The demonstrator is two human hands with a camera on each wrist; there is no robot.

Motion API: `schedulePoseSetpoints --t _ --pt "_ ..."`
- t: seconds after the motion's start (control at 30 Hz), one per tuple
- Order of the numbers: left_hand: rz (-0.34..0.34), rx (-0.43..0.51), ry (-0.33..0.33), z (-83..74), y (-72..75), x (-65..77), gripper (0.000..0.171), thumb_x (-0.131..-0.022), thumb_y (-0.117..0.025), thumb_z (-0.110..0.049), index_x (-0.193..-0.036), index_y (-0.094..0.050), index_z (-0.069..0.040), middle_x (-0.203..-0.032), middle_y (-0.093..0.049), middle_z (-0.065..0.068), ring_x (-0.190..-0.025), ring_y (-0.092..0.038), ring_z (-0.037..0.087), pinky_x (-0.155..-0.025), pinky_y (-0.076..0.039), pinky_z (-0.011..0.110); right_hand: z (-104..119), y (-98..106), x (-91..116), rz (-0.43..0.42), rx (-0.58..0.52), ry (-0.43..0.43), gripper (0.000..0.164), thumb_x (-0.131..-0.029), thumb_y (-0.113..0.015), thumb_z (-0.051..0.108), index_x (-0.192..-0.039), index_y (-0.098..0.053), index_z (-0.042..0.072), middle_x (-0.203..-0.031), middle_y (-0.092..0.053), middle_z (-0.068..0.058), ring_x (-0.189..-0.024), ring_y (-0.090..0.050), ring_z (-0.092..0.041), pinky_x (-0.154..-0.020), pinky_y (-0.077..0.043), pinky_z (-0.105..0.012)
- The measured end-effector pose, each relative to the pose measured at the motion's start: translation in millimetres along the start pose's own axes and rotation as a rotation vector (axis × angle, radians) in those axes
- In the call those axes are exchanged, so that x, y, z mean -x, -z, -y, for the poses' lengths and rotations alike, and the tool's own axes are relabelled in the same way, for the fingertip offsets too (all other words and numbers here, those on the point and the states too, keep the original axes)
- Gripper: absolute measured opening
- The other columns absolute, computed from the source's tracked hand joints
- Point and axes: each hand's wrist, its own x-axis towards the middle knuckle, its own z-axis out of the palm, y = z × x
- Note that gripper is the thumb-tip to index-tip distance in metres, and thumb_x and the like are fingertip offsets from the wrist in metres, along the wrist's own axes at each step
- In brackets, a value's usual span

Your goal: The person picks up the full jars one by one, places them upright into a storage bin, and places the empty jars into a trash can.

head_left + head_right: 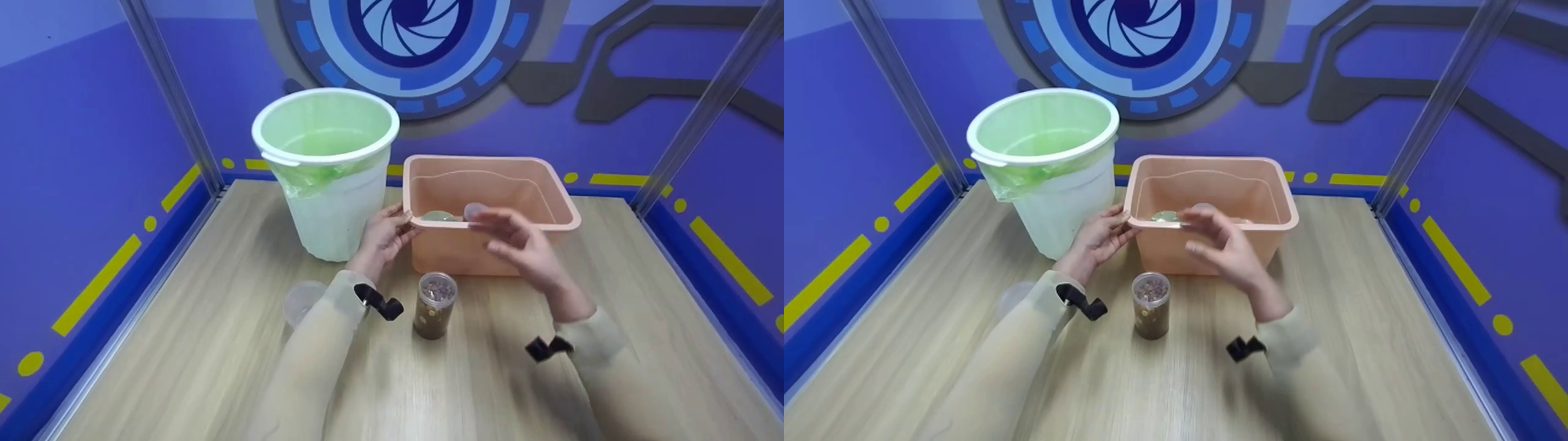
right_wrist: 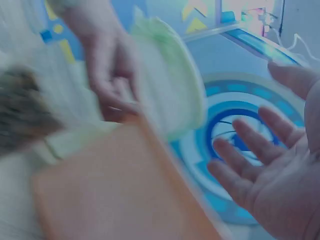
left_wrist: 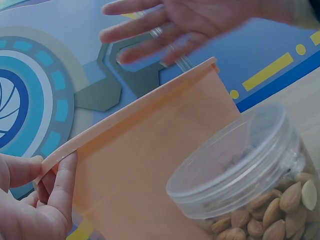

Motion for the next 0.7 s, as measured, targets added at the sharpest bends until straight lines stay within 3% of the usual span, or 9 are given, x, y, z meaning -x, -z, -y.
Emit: schedulePoseSetpoints --t 0.13,0.23,0.4,0.57,0.7 --pt "0.009 0.001 0.002 -0.2 0.4 0.2 0.042 -0.092 -0.050 0.005 -0.134 -0.046 0.000 -0.124 -0.054 0.021 -0.118 -0.052 0.035 -0.083 -0.057 0.034 -31.3 -17.0 22.6 0.149 -0.014 -0.070 0.066 -0.079 -0.064 -0.011 -0.138 -0.034 -0.005 -0.141 -0.037 -0.028 -0.127 -0.035 -0.051 -0.104 -0.040 -0.050" --pt "0.000 0.002 0.002 -1.6 -0.2 0.0 0.043 -0.092 -0.050 0.004 -0.134 -0.046 0.000 -0.124 -0.054 0.020 -0.116 -0.054 0.033 -0.083 -0.057 0.033 -53.7 -29.5 31.1 0.187 0.002 -0.143 0.076 -0.075 -0.068 -0.012 -0.140 -0.031 -0.002 -0.144 -0.037 -0.021 -0.129 -0.035 -0.046 -0.103 -0.040 -0.053" --pt "-0.016 0.008 0.012 -2.6 -0.7 -0.5 0.044 -0.091 -0.051 0.003 -0.135 -0.046 -0.001 -0.123 -0.055 0.018 -0.111 -0.057 0.030 -0.083 -0.057 0.033 -80.0 -47.6 36.7 0.173 0.045 -0.222 0.084 -0.071 -0.075 -0.008 -0.142 -0.030 0.000 -0.138 -0.044 -0.018 -0.124 -0.046 -0.035 -0.098 -0.045 -0.051" --pt "0.003 0.007 0.011 -1.4 -0.6 0.4 0.044 -0.092 -0.050 0.004 -0.136 -0.045 -0.001 -0.126 -0.054 0.019 -0.117 -0.053 0.033 -0.084 -0.057 0.033 -91.8 -58.1 39.1 0.109 0.121 -0.250 0.077 -0.070 -0.079 0.001 -0.136 -0.040 0.003 -0.128 -0.053 -0.018 -0.115 -0.054 -0.025 -0.095 -0.050 -0.036" --pt "0.003 0.008 0.011 -1.3 0.0 0.4 0.045 -0.092 -0.051 0.003 -0.136 -0.045 -0.001 -0.127 -0.054 0.018 -0.114 -0.056 0.031 -0.083 -0.057 0.033 -93.4 -60.5 38.8 0.077 0.137 -0.261 0.072 -0.070 -0.079 -0.001 -0.132 -0.044 0.003 -0.123 -0.055 -0.018 -0.110 -0.056 -0.023 -0.093 -0.051 -0.032"
